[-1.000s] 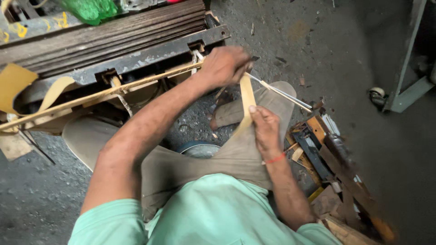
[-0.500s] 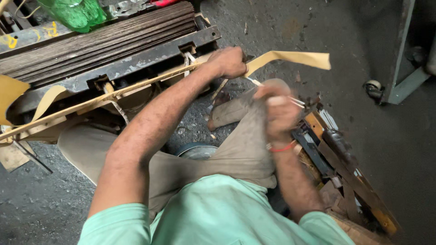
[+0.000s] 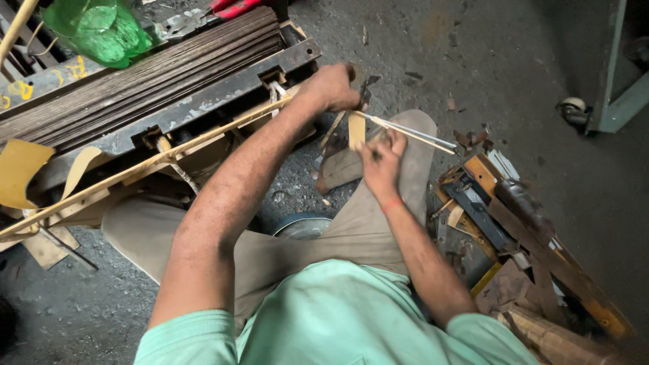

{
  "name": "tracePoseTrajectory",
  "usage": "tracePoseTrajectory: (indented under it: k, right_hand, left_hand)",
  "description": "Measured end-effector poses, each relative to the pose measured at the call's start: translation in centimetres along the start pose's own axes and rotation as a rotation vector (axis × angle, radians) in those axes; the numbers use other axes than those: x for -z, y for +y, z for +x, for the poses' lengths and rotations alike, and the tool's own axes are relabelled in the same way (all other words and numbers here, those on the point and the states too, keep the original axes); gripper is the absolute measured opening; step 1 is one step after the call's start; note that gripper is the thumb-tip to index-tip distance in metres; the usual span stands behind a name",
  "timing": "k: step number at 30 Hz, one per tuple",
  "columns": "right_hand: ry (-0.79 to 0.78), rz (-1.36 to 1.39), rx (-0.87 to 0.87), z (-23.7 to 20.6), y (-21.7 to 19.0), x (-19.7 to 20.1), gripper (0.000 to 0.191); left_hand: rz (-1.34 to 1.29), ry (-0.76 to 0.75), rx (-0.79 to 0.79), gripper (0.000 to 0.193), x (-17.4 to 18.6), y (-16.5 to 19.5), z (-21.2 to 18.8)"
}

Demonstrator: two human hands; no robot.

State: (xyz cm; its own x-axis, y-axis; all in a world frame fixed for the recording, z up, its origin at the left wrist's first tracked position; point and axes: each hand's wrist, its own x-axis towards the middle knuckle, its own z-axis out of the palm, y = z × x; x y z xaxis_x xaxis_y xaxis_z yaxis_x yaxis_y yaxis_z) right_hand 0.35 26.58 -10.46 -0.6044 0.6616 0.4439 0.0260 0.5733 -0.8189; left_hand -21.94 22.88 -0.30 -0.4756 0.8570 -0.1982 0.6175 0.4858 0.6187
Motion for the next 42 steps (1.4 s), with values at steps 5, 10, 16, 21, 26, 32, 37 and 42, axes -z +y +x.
tracePoseTrajectory:
  k: [5,10,16,21,26,32,37,42]
  right_hand:
    - [-0.183,0.529,-0.559,-4.4,-3.9,5.5,0.013]
    - [-0.220,0.746,-0.827,-1.9,-9.0,8.4,0.026]
    - [-0.055,1.147,-0.931,1.8,-11.4,8.6,0.014]
    - [-0.017,1.553,-0.741,2.6,-10.3,9.4,0.022]
    - [-0.028,1.282,-0.472,1.8,-10.2,8.1,0.021]
    - [0.156,-0.387,0.337,2.7,-9.8,8.7,0.021]
    - [-0.069,-0.595,0.485,6.5,-7.3,12.5,0.018]
    - [-0.266,-0.676,0.585,7.3,-6.2,14.5,0.021]
  left_hand:
    - [0.108,0.213,-0.405,0.026,-0.1,-0.7,-5.2]
    - [0.188,0.275,-0.837,0.054,0.5,-1.6,-7.5]
    - [0.135,0.393,-0.942,0.043,-0.6,-1.7,-7.2]
    - [0.190,0.178,-0.655,0.022,-0.1,-0.9,-5.2]
    - [-0.041,-0.018,-0.406,0.016,1.3,1.0,-3.3]
    - [-0.006,0.087,-0.460,0.017,1.1,1.4,-3.9]
    - [0.022,0.092,-0.471,0.018,0.3,1.0,-4.5]
    - [0.062,0.123,-0.449,0.020,0.3,1.1,-4.9]
